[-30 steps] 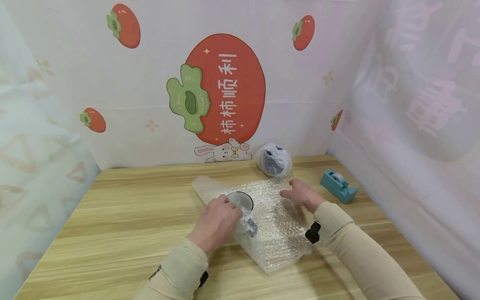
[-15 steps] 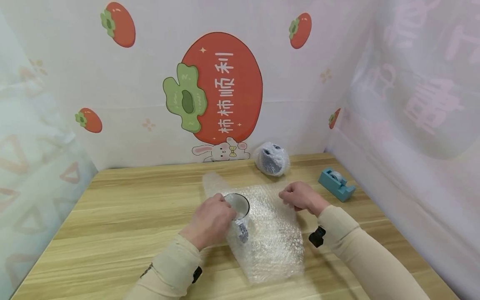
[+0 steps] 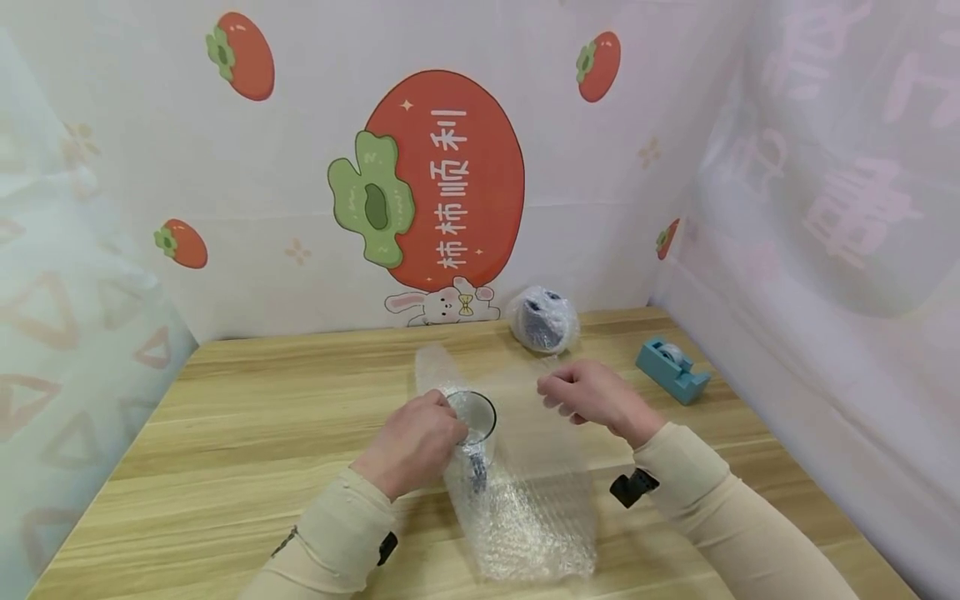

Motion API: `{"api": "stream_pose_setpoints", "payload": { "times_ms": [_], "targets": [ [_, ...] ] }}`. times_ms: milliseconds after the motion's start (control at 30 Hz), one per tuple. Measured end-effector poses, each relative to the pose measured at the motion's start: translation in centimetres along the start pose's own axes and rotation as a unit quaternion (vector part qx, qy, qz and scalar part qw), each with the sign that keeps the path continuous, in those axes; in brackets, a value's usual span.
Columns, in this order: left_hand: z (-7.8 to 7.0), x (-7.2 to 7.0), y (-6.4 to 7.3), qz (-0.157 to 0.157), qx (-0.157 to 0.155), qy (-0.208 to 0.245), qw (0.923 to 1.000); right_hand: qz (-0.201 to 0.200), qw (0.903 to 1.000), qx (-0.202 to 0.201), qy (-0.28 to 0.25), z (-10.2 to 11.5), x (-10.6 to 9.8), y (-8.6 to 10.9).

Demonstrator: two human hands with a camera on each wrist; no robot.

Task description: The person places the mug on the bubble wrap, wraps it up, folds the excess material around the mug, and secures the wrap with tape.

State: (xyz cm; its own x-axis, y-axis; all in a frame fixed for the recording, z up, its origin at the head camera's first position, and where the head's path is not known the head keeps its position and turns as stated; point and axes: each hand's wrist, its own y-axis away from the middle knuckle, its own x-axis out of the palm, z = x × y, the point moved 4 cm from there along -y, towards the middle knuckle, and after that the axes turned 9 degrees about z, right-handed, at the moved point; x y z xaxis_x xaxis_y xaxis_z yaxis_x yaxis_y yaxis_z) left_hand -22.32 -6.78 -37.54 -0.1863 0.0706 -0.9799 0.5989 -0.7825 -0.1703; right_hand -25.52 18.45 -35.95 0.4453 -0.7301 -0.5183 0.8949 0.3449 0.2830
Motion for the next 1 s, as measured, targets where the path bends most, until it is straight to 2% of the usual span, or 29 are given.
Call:
{"api": "stream_pose_setpoints", "payload": {
  "times_ms": [200,467,667,900,1000],
  "targets": [
    [-0.2,-0.1,0.1,-0.002,0.007,0.006,1.0000,0.001,0.9997,-0.021,-0.008,2.0,1.3,0.2],
    [-0.3,-0.2,0.1,0.019,0.003,0.007,0.9998,-0.001,0.9992,-0.040,0.001,4.1,3.0,-0.1],
    [-0.3,-0.2,0.1,0.025,0.001,0.007,0.9997,-0.015,0.9965,-0.064,0.052,5.0,4.7,-0.6],
    [-0.3,-0.2,0.2,0.012,0.011,-0.005,0.9999,-0.037,0.9825,-0.115,0.142,5.5,6.2,-0.9],
    [-0.2,-0.1,0.3,0.008,0.011,-0.010,0.9999,-0.032,0.9788,-0.123,0.161,5.6,6.6,-1.0]
  ]
}}
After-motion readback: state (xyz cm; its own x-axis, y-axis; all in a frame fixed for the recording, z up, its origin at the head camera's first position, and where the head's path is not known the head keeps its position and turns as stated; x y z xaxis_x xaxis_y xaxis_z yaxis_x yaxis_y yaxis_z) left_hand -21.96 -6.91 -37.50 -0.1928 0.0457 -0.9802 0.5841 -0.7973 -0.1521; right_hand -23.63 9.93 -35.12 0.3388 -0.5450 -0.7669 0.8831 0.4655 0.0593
